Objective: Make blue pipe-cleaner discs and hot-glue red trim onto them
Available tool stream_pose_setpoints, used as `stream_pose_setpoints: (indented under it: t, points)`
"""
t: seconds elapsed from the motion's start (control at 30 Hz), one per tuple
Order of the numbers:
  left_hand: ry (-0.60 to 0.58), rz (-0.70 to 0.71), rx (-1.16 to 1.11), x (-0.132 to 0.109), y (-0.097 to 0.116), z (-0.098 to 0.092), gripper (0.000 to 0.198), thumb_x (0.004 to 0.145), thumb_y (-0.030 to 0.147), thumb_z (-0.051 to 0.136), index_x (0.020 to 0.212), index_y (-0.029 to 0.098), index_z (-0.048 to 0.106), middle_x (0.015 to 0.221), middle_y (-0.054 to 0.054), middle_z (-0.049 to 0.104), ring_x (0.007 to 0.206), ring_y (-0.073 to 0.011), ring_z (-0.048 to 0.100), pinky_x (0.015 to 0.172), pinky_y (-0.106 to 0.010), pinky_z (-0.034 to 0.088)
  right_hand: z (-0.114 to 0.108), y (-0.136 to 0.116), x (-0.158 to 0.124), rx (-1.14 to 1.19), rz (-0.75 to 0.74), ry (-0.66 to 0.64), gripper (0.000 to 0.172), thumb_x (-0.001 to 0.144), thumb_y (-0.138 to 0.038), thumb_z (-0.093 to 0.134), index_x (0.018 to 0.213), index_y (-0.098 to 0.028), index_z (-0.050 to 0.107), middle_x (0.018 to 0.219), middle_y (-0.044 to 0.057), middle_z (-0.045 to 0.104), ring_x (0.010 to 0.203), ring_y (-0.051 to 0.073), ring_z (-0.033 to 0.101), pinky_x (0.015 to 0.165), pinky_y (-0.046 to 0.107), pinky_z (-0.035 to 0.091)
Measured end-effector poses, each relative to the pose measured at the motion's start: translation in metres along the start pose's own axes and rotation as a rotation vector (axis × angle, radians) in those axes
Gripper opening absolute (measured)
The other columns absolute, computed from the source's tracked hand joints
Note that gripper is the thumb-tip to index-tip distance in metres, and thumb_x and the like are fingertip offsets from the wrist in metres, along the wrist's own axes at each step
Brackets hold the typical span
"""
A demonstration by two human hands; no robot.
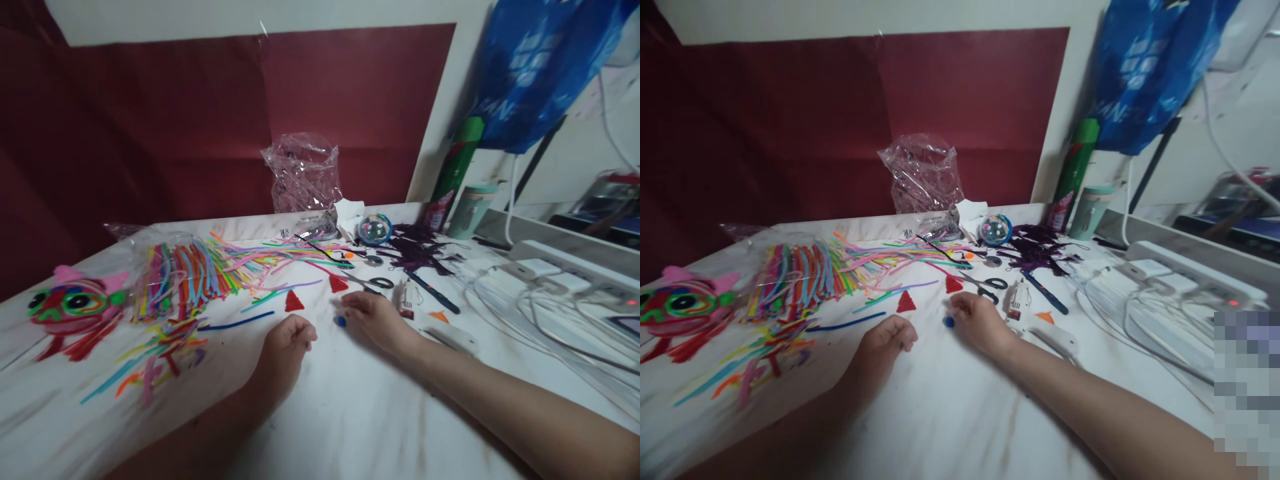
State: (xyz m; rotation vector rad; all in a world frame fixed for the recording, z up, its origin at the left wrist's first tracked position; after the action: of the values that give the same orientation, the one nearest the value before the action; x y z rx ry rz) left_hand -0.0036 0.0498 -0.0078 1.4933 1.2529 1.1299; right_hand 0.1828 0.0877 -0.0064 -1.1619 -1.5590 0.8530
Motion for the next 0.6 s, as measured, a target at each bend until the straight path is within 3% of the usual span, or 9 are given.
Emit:
stream_pose_setpoints:
  t: [0.13, 0.23, 0.33, 0.5, 0.6]
  points:
    - [0.026, -0.028, -0.018, -0.006, -0.001, 0.002, 0.016, 0.068, 0.029, 0.050, 0.057, 0.019, 0.043, 0.057, 0.003, 0.045, 0.057, -0.0126, 0.043, 0.053, -0.023, 0.031, -0.023, -0.033, -0.007, 0.024, -0.111, 0.173, 0.018, 0.078, -0.038, 0.057, 0.073, -0.022, 0.052, 0.069, 0.000, 0.056, 0.064, 0.016, 0.051, 0.062, 0.030, 0.041]
    - [0.036, 0.079, -0.024, -0.009, 0.004, 0.000, 0.019, 0.074, 0.031, 0.046, 0.059, 0.019, 0.044, 0.055, 0.003, 0.041, 0.055, -0.0122, 0.040, 0.052, -0.023, 0.030, -0.042, -0.059, -0.018, 0.071, -0.305, 0.356, 0.018, 0.084, -0.039, 0.053, 0.076, -0.023, 0.049, 0.067, -0.001, 0.050, 0.061, 0.014, 0.047, 0.057, 0.028, 0.039]
    - [0.039, 0.179, 0.017, -0.007, 0.009, -0.006, 0.024, 0.078, 0.033, 0.043, 0.058, 0.019, 0.045, 0.055, 0.004, 0.039, 0.053, -0.0119, 0.037, 0.052, -0.024, 0.031, -0.051, -0.068, -0.021, 0.170, -0.458, 0.437, 0.019, 0.085, -0.040, 0.053, 0.077, -0.024, 0.048, 0.067, -0.002, 0.047, 0.062, 0.015, 0.046, 0.059, 0.030, 0.039]
    - [0.281, 0.234, 0.046, 0.013, 0.017, -0.032, 0.021, 0.076, 0.030, 0.047, 0.059, 0.019, 0.046, 0.056, 0.003, 0.045, 0.056, -0.0127, 0.043, 0.058, -0.025, 0.035, -0.055, -0.055, -0.005, 0.324, -0.354, 0.428, 0.029, 0.087, -0.042, 0.048, 0.065, -0.025, 0.042, 0.059, -0.005, 0.034, 0.054, 0.014, 0.038, 0.055, 0.030, 0.036]
    - [0.374, 0.187, -0.071, 0.026, 0.018, -0.046, 0.015, 0.071, 0.033, 0.055, 0.073, 0.018, 0.051, 0.055, 0.005, 0.046, 0.055, -0.0120, 0.046, 0.058, -0.024, 0.037, -0.054, -0.049, 0.002, 0.377, -0.295, 0.360, 0.036, 0.090, -0.041, 0.043, 0.060, -0.024, 0.036, 0.054, -0.008, 0.026, 0.047, 0.011, 0.030, 0.050, 0.027, 0.033]
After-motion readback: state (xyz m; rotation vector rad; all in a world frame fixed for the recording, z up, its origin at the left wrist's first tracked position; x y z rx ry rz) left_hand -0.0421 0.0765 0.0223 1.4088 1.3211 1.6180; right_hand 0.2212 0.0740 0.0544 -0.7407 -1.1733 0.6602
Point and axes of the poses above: each hand's wrist, its own x-axis towards the middle knuckle, its own z-axis out of the palm, y = z × x, the point moved 3 cm from there along x, towards the middle knuckle
